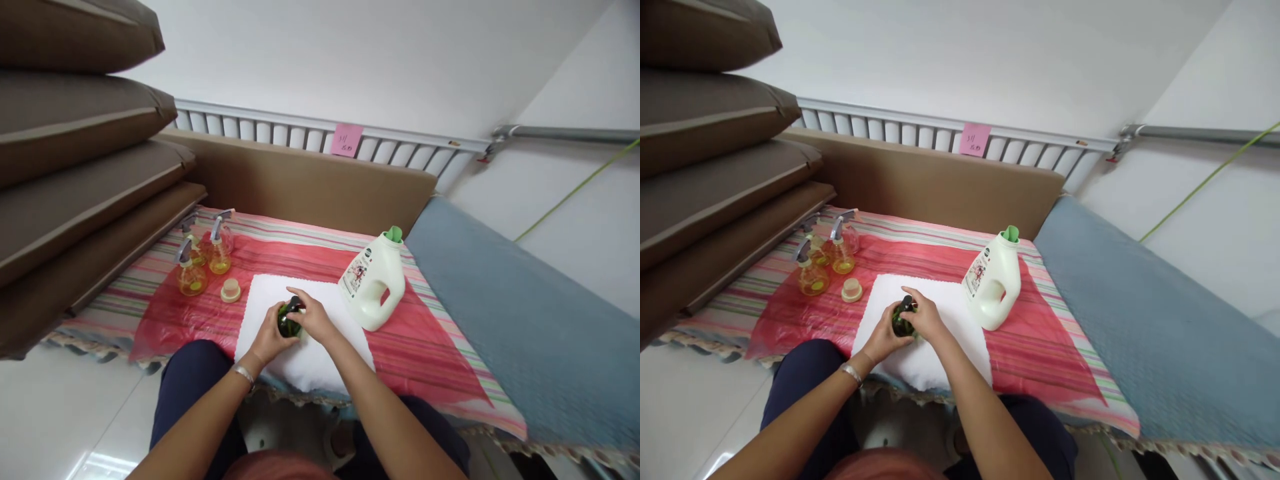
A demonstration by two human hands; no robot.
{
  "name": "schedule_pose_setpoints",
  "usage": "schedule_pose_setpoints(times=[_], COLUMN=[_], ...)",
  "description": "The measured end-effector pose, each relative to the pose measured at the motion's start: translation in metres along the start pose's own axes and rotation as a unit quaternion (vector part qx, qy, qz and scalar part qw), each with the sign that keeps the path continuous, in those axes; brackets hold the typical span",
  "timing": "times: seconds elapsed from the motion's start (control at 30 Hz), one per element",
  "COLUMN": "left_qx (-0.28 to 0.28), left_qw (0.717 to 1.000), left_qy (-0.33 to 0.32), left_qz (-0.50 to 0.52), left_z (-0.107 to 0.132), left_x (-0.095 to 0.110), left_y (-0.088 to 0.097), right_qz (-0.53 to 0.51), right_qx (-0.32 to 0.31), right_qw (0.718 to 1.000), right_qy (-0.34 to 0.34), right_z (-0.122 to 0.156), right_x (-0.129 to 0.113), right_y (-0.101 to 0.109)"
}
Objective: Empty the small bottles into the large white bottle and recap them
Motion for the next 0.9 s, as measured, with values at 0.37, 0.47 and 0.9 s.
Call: schedule_pose_setpoints(times=[0.37,0.47,0.9], left_qx=[0.015,0.016,0.031], left_qw=[0.999,0.998,0.998], left_qy=[0.027,0.032,0.037], left_qz=[0.040,0.049,0.036], left_z=[0.000,0.000,0.001], left_x=[-0.008,-0.007,-0.003], left_y=[-0.005,-0.003,-0.003], right_qz=[-0.014,-0.043,-0.030], right_qx=[0.052,-0.001,0.099], right_qw=[0.998,0.999,0.995], right_qy=[0.032,0.028,0.011], right_z=[0.000,-0.006,0.006], right_x=[0.000,0.000,0.008], right_y=[-0.003,0.002,-0.007])
Point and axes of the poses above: each hand's wrist, its own z-axis away from the middle knuckle, its own y-axis out of the back of the hand, x = y × z, the point moved 5 cm from there along -z, towards the middle knuckle, and after that the axes turned 15 degrees about -z, right-handed, at the moved point
